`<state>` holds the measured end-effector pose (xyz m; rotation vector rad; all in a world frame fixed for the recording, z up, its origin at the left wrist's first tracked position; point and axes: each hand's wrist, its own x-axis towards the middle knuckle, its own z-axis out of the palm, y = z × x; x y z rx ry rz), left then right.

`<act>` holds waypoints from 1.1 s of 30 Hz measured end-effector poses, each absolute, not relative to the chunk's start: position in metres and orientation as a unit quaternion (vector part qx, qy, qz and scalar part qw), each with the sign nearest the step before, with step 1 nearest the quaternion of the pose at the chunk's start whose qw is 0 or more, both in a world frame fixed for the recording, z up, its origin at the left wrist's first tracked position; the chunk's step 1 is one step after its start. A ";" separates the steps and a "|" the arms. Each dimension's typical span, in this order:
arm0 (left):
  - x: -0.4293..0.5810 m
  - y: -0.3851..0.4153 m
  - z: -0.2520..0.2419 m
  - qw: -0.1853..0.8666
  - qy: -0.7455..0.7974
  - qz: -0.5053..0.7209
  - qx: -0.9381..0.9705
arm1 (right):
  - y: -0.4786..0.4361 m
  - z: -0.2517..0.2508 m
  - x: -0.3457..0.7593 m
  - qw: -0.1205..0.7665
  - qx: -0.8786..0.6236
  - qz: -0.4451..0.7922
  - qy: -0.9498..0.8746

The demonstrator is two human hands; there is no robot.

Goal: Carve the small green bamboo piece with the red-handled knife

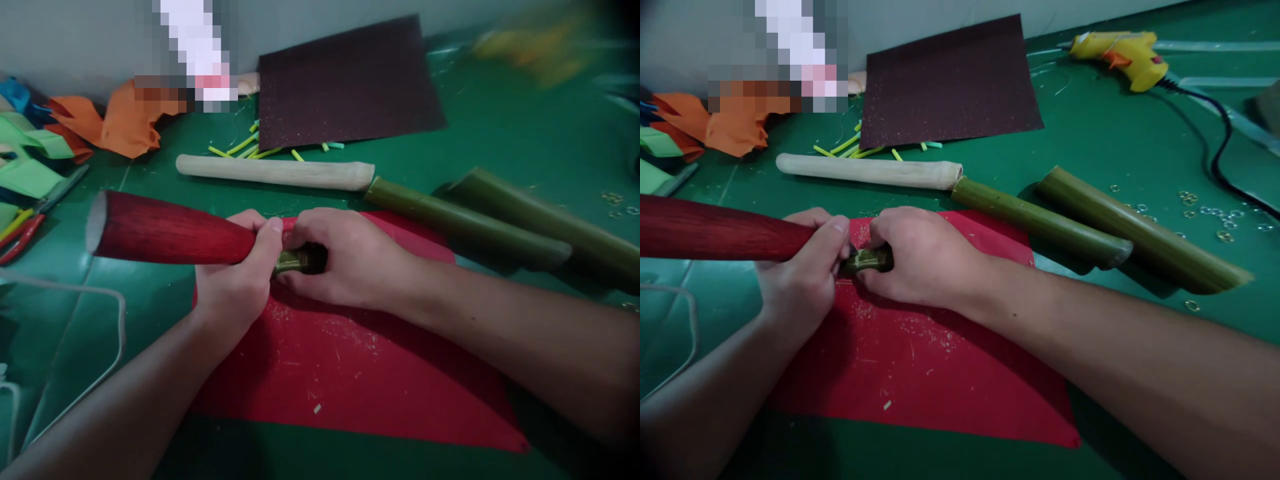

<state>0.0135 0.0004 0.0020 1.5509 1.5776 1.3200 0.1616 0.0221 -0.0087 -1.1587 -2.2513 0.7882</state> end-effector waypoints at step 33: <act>0.018 -0.002 0.017 0.338 0.625 0.452 0.539 | 0.020 -0.010 0.161 0.252 -0.422 0.301 -0.818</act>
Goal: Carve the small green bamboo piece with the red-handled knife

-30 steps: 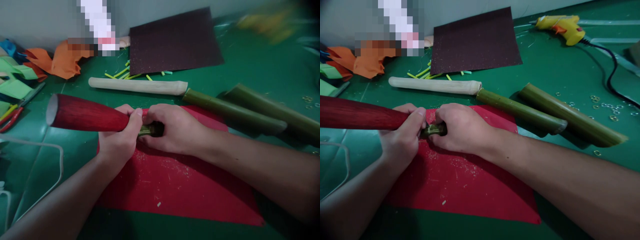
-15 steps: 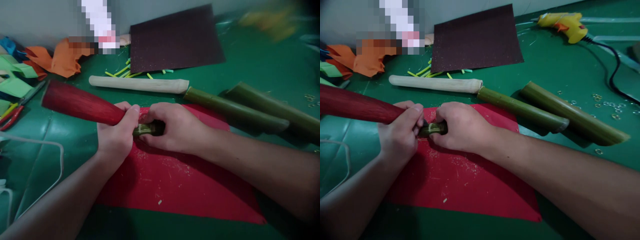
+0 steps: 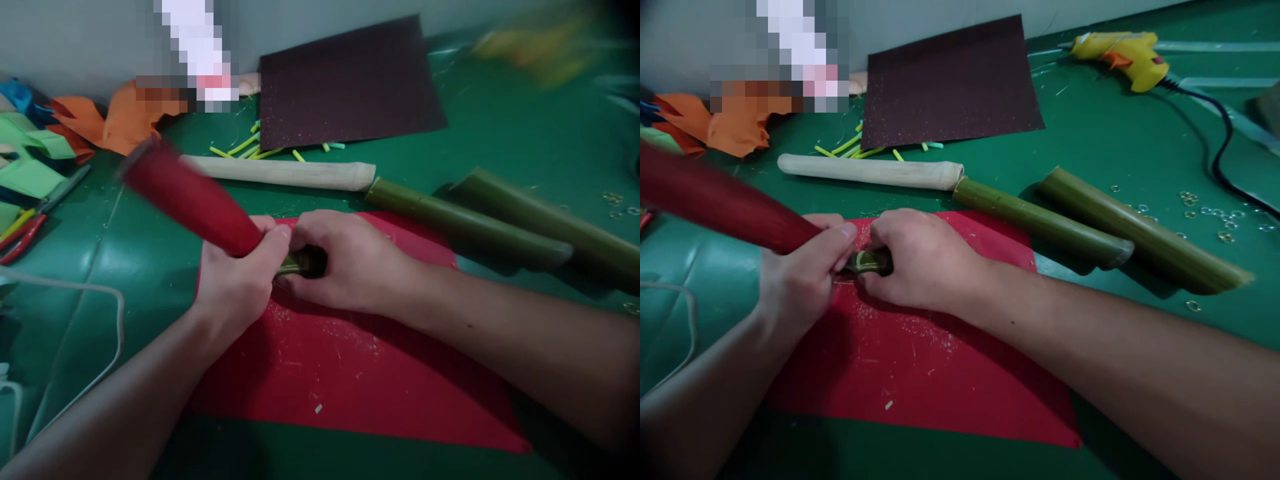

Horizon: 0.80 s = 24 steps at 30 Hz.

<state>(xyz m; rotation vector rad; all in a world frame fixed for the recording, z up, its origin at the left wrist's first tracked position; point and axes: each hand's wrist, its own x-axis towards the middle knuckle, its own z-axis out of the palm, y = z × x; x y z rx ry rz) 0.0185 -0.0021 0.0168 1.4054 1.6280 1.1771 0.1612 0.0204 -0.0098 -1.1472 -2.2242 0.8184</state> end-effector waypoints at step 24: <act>0.014 0.002 0.001 0.283 0.604 0.464 0.583 | 0.018 -0.011 0.161 0.248 -0.399 0.278 -0.838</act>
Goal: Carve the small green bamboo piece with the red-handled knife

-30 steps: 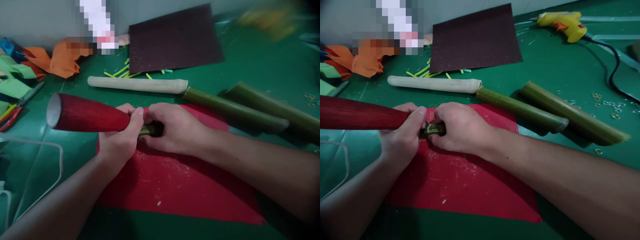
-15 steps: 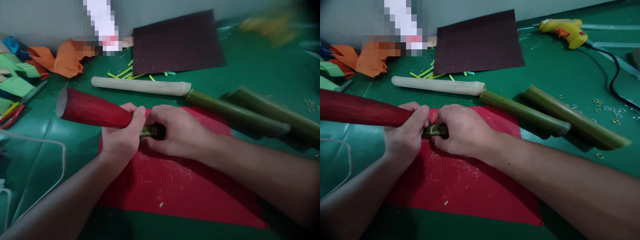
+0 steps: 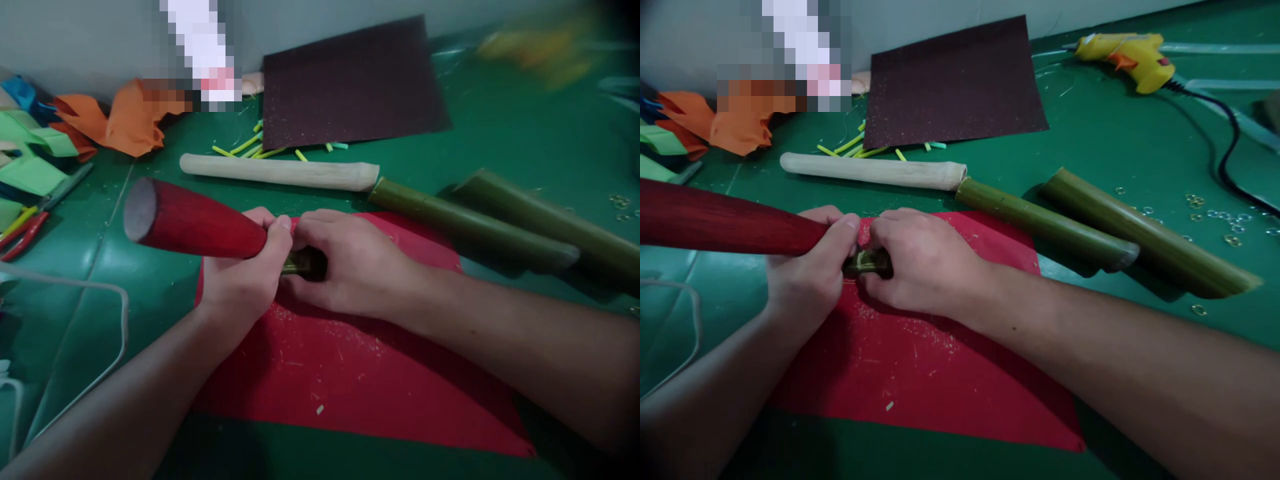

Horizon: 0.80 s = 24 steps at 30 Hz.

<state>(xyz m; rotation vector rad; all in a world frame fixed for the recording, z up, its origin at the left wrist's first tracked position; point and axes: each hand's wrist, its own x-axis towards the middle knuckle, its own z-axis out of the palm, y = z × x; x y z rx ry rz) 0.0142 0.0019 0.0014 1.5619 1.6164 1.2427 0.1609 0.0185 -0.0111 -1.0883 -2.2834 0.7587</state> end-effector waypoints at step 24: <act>0.018 0.003 0.003 0.291 0.569 0.528 0.558 | 0.018 -0.014 0.160 0.248 -0.397 0.230 -0.854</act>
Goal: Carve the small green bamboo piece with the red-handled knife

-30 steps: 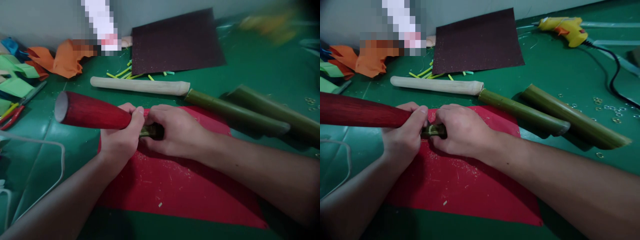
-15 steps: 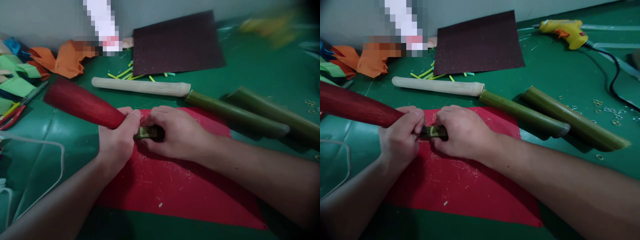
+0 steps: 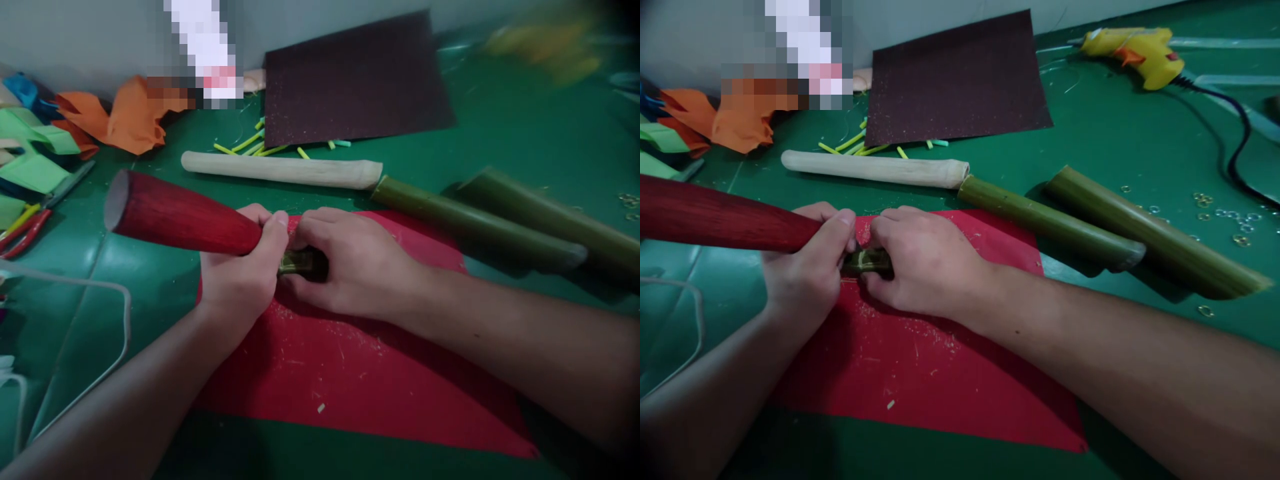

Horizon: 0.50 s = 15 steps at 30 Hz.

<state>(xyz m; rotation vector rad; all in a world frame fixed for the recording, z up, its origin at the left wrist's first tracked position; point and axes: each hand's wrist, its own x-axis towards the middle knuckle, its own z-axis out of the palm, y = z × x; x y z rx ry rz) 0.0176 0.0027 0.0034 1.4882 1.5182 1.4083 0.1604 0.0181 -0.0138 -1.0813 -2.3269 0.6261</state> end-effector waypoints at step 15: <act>0.013 0.003 -0.001 0.273 0.583 0.489 0.588 | 0.016 -0.010 0.159 0.226 -0.394 0.206 -0.867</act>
